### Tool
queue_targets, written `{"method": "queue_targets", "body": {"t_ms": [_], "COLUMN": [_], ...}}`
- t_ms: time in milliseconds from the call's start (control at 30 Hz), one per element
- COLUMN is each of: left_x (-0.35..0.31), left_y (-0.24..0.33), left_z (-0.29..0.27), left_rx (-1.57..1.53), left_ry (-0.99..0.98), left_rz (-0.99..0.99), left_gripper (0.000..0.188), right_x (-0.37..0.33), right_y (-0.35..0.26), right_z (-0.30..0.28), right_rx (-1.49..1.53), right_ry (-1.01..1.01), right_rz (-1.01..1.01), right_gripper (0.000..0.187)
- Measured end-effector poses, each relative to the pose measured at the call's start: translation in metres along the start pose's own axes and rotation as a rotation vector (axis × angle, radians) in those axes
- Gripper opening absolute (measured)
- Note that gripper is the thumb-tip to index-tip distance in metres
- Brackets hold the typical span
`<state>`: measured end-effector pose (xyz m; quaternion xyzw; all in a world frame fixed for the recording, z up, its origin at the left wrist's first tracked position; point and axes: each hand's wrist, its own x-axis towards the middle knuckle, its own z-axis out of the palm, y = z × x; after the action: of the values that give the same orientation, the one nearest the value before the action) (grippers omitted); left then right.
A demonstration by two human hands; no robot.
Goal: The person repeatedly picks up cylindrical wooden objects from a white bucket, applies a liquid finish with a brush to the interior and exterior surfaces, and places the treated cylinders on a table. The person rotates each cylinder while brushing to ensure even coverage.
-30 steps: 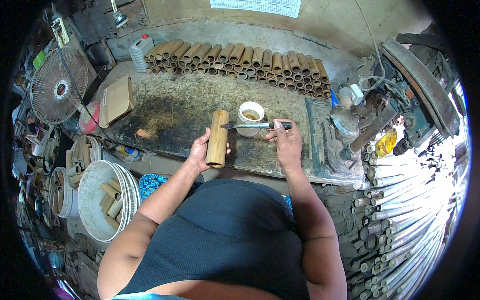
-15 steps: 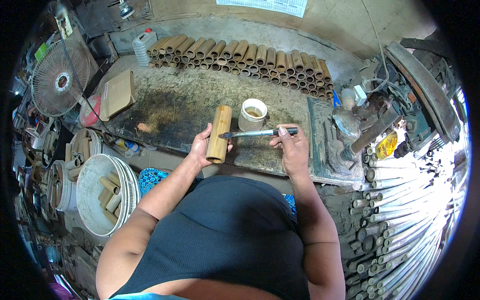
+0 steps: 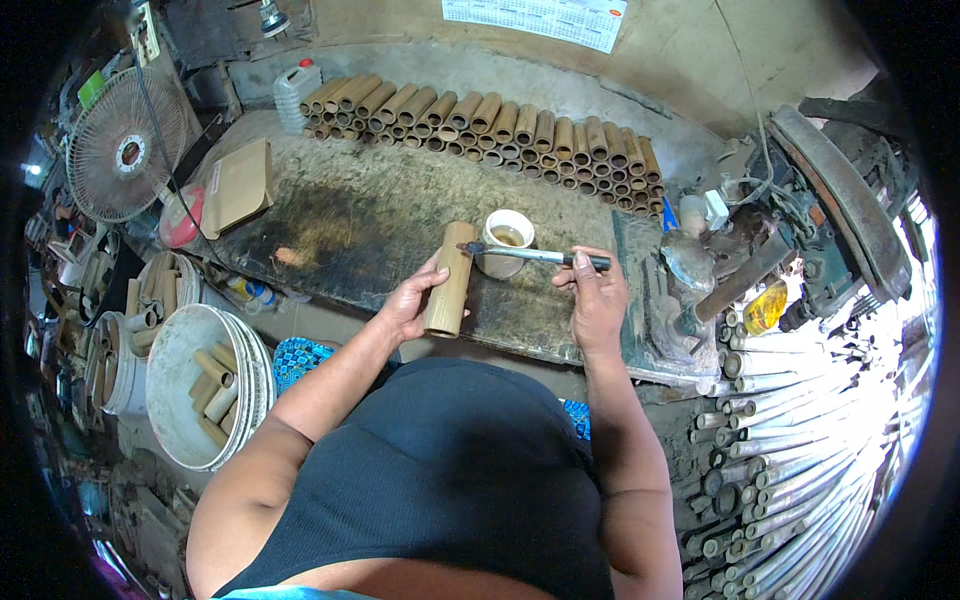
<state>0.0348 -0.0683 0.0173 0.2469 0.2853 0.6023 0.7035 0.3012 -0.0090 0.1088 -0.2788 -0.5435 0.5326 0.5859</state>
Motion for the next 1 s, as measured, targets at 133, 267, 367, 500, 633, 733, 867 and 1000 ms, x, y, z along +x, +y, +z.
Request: {"method": "queue_targets", "body": {"t_ms": [133, 267, 367, 500, 633, 733, 867, 1000], "left_x": [-0.002, -0.001, -0.002, -0.002, -0.001, 0.000, 0.004, 0.003], "left_y": [0.001, 0.002, 0.002, 0.001, -0.001, -0.002, -0.001, -0.001], "left_z": [0.008, 0.005, 0.003, 0.004, 0.006, 0.004, -0.001, 0.000], "left_rx": [0.097, 0.066, 0.063, 0.061, 0.073, 0.005, -0.044, -0.045], "left_ry": [-0.017, -0.002, -0.016, -0.004, 0.010, 0.008, 0.011, 0.023], "left_rz": [0.008, 0.001, -0.007, -0.008, 0.005, -0.006, 0.006, 0.027], "left_gripper": [0.082, 0.079, 0.076, 0.076, 0.072, 0.068, 0.067, 0.067], "right_x": [0.008, 0.009, 0.008, 0.008, 0.008, 0.006, -0.005, -0.015], "right_y": [0.007, 0.009, 0.008, 0.008, 0.006, 0.000, -0.010, -0.010], "right_z": [0.003, 0.004, 0.003, 0.004, 0.004, 0.003, 0.000, -0.001], "right_rx": [-0.139, -0.211, -0.212, -0.265, -0.325, -0.264, -0.034, -0.116], "right_ry": [-0.027, -0.024, -0.026, -0.047, -0.065, -0.059, -0.081, -0.150], "right_rz": [-0.063, -0.085, -0.084, -0.069, -0.036, -0.084, -0.015, 0.028], "right_gripper": [0.023, 0.022, 0.021, 0.021, 0.020, 0.020, 0.020, 0.020]}}
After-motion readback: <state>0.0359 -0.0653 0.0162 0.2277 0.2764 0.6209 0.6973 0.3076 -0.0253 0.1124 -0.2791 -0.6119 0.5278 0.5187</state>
